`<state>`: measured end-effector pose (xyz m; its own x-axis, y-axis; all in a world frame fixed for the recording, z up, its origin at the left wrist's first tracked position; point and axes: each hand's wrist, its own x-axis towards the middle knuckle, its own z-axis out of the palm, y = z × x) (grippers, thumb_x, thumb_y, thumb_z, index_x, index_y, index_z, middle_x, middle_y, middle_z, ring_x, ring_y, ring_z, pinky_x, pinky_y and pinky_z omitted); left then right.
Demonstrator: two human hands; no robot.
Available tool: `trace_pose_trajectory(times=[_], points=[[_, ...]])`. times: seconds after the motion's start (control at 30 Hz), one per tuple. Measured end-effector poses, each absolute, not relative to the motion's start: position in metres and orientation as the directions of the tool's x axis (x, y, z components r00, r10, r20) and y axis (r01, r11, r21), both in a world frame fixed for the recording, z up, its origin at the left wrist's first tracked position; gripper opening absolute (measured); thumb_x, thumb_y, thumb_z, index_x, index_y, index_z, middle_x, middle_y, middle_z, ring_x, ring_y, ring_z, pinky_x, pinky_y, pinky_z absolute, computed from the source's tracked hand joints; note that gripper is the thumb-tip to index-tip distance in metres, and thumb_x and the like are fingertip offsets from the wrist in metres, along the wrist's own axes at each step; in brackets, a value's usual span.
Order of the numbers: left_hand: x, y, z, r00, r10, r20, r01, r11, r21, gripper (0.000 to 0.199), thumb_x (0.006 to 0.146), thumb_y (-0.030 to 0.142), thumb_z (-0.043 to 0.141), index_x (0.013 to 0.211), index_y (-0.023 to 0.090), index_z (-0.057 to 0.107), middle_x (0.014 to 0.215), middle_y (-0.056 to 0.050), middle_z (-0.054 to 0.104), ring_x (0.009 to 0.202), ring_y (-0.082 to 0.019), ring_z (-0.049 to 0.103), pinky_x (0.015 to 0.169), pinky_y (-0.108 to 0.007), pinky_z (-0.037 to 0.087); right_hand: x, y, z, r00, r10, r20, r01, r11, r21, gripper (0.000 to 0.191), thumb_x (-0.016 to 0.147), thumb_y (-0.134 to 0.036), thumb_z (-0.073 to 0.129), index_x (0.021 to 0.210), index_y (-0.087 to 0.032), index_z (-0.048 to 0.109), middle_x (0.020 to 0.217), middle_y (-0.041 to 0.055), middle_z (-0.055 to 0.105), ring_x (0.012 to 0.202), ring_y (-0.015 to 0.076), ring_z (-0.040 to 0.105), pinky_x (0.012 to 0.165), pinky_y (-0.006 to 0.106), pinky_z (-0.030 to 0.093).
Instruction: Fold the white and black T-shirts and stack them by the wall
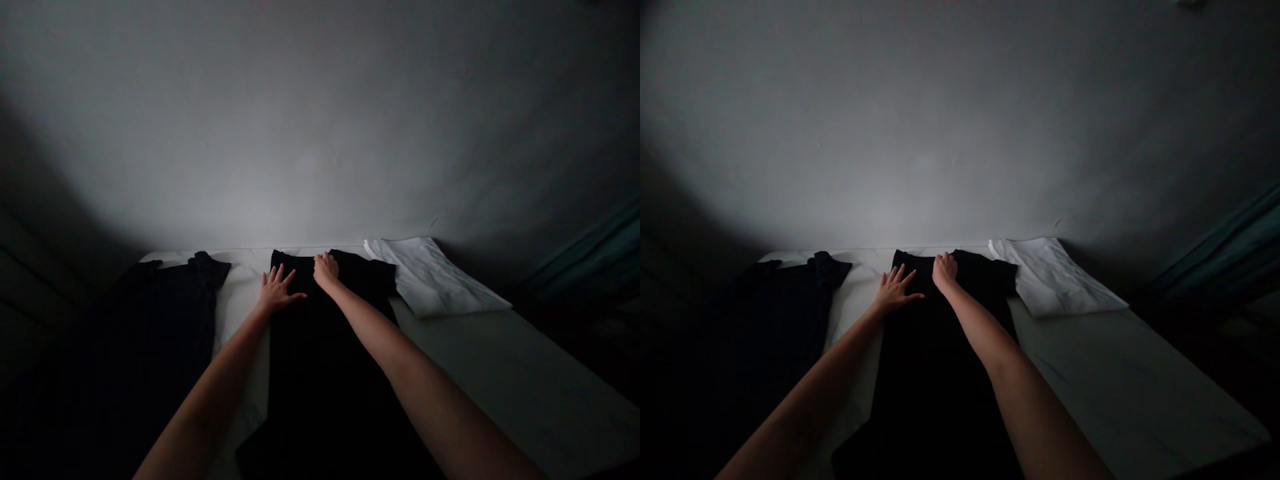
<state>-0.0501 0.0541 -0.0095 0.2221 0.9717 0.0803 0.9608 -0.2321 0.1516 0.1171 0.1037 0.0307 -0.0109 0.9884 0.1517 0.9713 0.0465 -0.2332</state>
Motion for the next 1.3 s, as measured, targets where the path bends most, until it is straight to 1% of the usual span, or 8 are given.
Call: trace_pose_trajectory(times=[0.17, 0.37, 0.47, 0.6, 0.7, 0.9, 1.1, 1.3], points=[[-0.055, 0.062, -0.015, 0.223, 0.970, 0.100, 0.954, -0.238, 0.185, 0.087, 0.089, 0.069, 0.047, 0.157, 0.019, 0.025, 0.164, -0.013, 0.020, 0.152, -0.035, 0.016, 0.121, -0.060, 0.013, 0.093, 0.093, 0.019, -0.312, 0.939, 0.145, 0.921, 0.337, -0.195, 0.050, 0.104, -0.036, 0.036, 0.148, -0.015, 0.046, 0.159, 0.0138, 0.035, 0.145, 0.0228, 0.033, 0.117, 0.036, 0.028], [-0.059, 0.066, -0.023, 0.149, 0.972, 0.181, 0.971, -0.179, 0.159, 0.055, 0.097, 0.022, 0.035, 0.151, 0.010, 0.039, 0.161, -0.014, 0.031, 0.150, -0.028, 0.027, 0.121, -0.050, 0.023, 0.086, 0.084, 0.007, -0.113, 0.990, -0.081, 0.980, 0.097, -0.174, 0.070, 0.103, -0.053, 0.028, 0.157, -0.009, 0.025, 0.164, 0.0188, 0.016, 0.152, 0.0311, 0.017, 0.121, 0.051, 0.010], [-0.055, 0.065, -0.027, 0.128, 0.961, 0.247, 0.980, -0.161, 0.120, 0.055, 0.098, 0.024, 0.034, 0.150, 0.008, 0.041, 0.158, -0.016, 0.035, 0.147, -0.030, 0.033, 0.120, -0.050, 0.027, 0.072, 0.095, 0.015, -0.029, 0.997, -0.066, 0.992, 0.021, -0.124, 0.069, 0.102, -0.047, 0.034, 0.153, -0.001, 0.032, 0.161, 0.0244, 0.020, 0.151, 0.0350, 0.017, 0.121, 0.054, 0.006], [-0.053, 0.064, -0.032, 0.137, 0.950, 0.280, 0.984, -0.164, 0.075, 0.055, 0.098, 0.026, 0.033, 0.150, 0.009, 0.042, 0.157, -0.015, 0.037, 0.147, -0.031, 0.032, 0.119, -0.051, 0.029, 0.046, 0.123, 0.020, -0.366, 0.924, 0.113, 0.908, 0.381, -0.174, 0.054, 0.103, -0.034, 0.031, 0.151, -0.010, 0.041, 0.162, 0.0152, 0.026, 0.151, 0.0272, 0.020, 0.122, 0.045, 0.018], [-0.054, 0.067, -0.037, 0.160, 0.942, 0.294, 0.982, -0.182, 0.049, 0.056, 0.096, 0.022, 0.036, 0.150, 0.008, 0.042, 0.157, -0.017, 0.037, 0.148, -0.032, 0.029, 0.118, -0.051, 0.029, 0.033, 0.143, 0.012, -0.534, 0.843, 0.064, 0.819, 0.535, -0.209, 0.052, 0.104, -0.034, 0.029, 0.150, -0.015, 0.044, 0.162, 0.0108, 0.029, 0.151, 0.0223, 0.023, 0.121, 0.039, 0.022], [-0.053, 0.070, -0.042, 0.121, 0.939, 0.322, 0.986, -0.151, 0.069, 0.059, 0.095, 0.026, 0.038, 0.152, 0.010, 0.039, 0.155, -0.019, 0.040, 0.147, -0.033, 0.032, 0.118, -0.053, 0.030, 0.027, 0.156, 0.008, -0.474, 0.880, -0.009, 0.854, 0.457, -0.250, 0.053, 0.106, -0.042, 0.025, 0.154, -0.025, 0.036, 0.165, 0.0042, 0.018, 0.152, 0.0224, 0.016, 0.123, 0.042, 0.015], [-0.058, 0.067, -0.033, 0.162, 0.959, 0.234, 0.983, -0.176, 0.042, 0.058, 0.096, 0.023, 0.037, 0.153, 0.014, 0.038, 0.159, -0.017, 0.034, 0.148, -0.032, 0.030, 0.118, -0.053, 0.029, 0.041, 0.102, 0.003, -0.264, 0.962, 0.072, 0.911, 0.273, -0.308, 0.063, 0.105, -0.049, 0.019, 0.155, -0.013, 0.034, 0.162, 0.0153, 0.027, 0.151, 0.0270, 0.023, 0.120, 0.047, 0.021], [-0.055, 0.066, -0.028, 0.100, 0.962, 0.255, 0.989, -0.125, 0.084, 0.057, 0.098, 0.030, 0.032, 0.150, 0.006, 0.040, 0.157, -0.020, 0.035, 0.145, -0.036, 0.034, 0.116, -0.056, 0.029, 0.100, 0.028, -0.008, -0.310, 0.943, 0.122, 0.909, 0.332, -0.252, 0.057, 0.103, -0.037, 0.032, 0.154, -0.012, 0.035, 0.162, 0.0135, 0.026, 0.151, 0.0284, 0.021, 0.123, 0.046, 0.015]])
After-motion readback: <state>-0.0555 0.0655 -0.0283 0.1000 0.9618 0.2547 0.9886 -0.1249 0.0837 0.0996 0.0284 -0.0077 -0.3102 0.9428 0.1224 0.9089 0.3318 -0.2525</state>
